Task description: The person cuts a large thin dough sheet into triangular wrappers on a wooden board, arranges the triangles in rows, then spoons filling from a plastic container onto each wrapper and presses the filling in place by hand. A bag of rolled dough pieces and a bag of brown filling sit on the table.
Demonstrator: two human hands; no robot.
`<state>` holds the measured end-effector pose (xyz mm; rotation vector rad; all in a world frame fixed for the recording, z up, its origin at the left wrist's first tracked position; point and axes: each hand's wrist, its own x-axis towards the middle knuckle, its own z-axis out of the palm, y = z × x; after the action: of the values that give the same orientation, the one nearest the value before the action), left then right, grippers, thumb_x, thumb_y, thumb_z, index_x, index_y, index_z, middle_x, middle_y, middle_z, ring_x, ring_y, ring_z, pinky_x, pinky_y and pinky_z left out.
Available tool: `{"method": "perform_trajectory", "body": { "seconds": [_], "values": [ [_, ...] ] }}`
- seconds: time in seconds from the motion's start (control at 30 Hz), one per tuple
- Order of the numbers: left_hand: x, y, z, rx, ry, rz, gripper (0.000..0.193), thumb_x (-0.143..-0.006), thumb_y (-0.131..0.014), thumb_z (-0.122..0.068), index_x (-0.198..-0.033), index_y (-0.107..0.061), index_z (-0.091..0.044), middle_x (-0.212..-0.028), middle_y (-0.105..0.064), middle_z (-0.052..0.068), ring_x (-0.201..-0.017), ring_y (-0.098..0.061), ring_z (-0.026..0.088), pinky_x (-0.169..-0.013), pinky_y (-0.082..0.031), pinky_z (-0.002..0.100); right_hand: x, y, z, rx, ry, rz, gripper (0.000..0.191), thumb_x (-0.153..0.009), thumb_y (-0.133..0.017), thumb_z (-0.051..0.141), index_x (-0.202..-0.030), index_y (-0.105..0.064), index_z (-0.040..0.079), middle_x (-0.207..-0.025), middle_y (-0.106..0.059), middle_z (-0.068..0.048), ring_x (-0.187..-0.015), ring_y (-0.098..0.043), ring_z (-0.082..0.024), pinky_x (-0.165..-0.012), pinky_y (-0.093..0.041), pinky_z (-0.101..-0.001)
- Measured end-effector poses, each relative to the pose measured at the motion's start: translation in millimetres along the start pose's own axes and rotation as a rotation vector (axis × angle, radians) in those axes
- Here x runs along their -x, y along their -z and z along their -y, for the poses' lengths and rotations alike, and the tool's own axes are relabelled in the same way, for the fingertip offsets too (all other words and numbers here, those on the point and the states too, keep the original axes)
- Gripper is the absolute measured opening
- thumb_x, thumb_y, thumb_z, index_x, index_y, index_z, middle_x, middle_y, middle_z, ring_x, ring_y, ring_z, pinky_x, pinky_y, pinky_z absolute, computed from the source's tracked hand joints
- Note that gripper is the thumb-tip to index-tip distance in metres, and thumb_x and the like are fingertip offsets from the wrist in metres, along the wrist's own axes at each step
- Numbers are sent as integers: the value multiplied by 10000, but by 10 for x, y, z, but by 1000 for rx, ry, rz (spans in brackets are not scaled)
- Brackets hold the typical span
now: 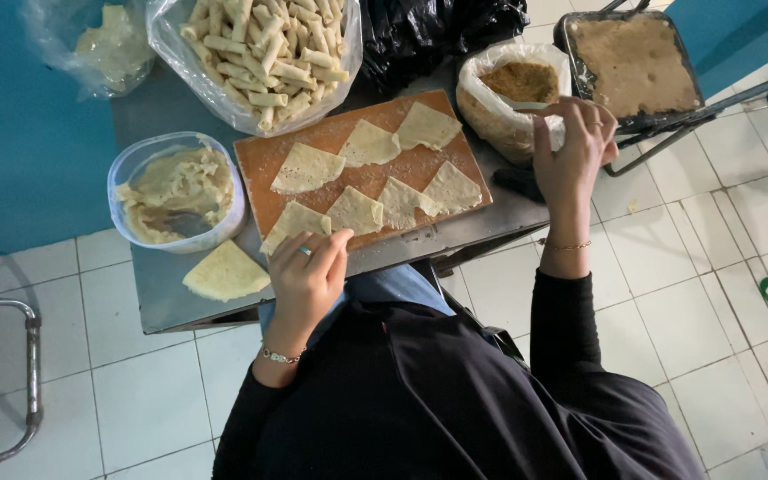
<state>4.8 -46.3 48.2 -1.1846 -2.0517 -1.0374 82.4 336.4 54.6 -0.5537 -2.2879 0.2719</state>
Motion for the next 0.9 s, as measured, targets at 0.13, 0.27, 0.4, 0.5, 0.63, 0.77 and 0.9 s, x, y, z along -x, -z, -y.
{"method": "perform_trajectory", "body": {
  "seconds": [0.13,0.27,0.4,0.5,0.63,0.77,0.9],
  "values": [
    [-10,41,57,-41,9,9,235,-858,-740,16,-1064,-713,-95,-764,-604,38,-750,-621,248,-690,-499,400,-39,-7,-233,30,-47,-74,181,-1006,-723,228,-1168,-709,148,-1298,-665,-70,-1298,-459,-350,-1048,-332,-492],
    [-17,102,84,-55,23,11,237,-865,-733,11,-1073,-712,-100,-789,-625,27,-759,-626,243,-697,-494,399,-127,-61,-393,184,-60,-66,223,-1015,-810,303,-1015,-697,110,-1212,-634,-127,-1211,-444,-376,-919,-306,-542],
    [-39,161,119,-65,14,60,244,-862,-740,4,-1081,-719,-100,-775,-615,33,-754,-626,245,-700,-493,408,-192,-169,-478,181,-4,15,264,-999,-826,300,-899,-669,112,-1209,-583,-130,-1215,-414,-371,-952,-312,-569],
    [-45,200,125,-43,33,79,255,-868,-737,11,-1096,-704,-96,-803,-618,38,-770,-629,252,-727,-513,403,-200,-213,-507,110,15,34,295,-999,-831,278,-873,-639,92,-1216,-549,-120,-1246,-403,-359,-1013,-340,-538],
    [-50,254,137,-21,22,71,279,-857,-730,32,-1105,-692,-89,-831,-628,40,-766,-630,257,-718,-513,395,-199,-203,-513,137,30,38,227,-951,-849,236,-888,-673,106,-1211,-571,-110,-1226,-416,-351,-951,-308,-537],
    [-63,270,156,-21,12,86,271,-854,-738,36,-1091,-696,-89,-826,-625,42,-747,-618,259,-702,-503,396,-181,-206,-463,77,64,29,176,-950,-835,186,-898,-689,104,-1292,-584,-86,-1281,-413,-339,-988,-318,-522],
    [-50,276,148,-43,17,79,264,-844,-745,35,-1070,-706,-97,-805,-620,37,-719,-605,253,-679,-495,391,-158,-206,-401,39,103,20,107,-926,-767,171,-941,-687,102,-1332,-577,-64,-1359,-391,-320,-1064,-317,-509]
  ]
}}
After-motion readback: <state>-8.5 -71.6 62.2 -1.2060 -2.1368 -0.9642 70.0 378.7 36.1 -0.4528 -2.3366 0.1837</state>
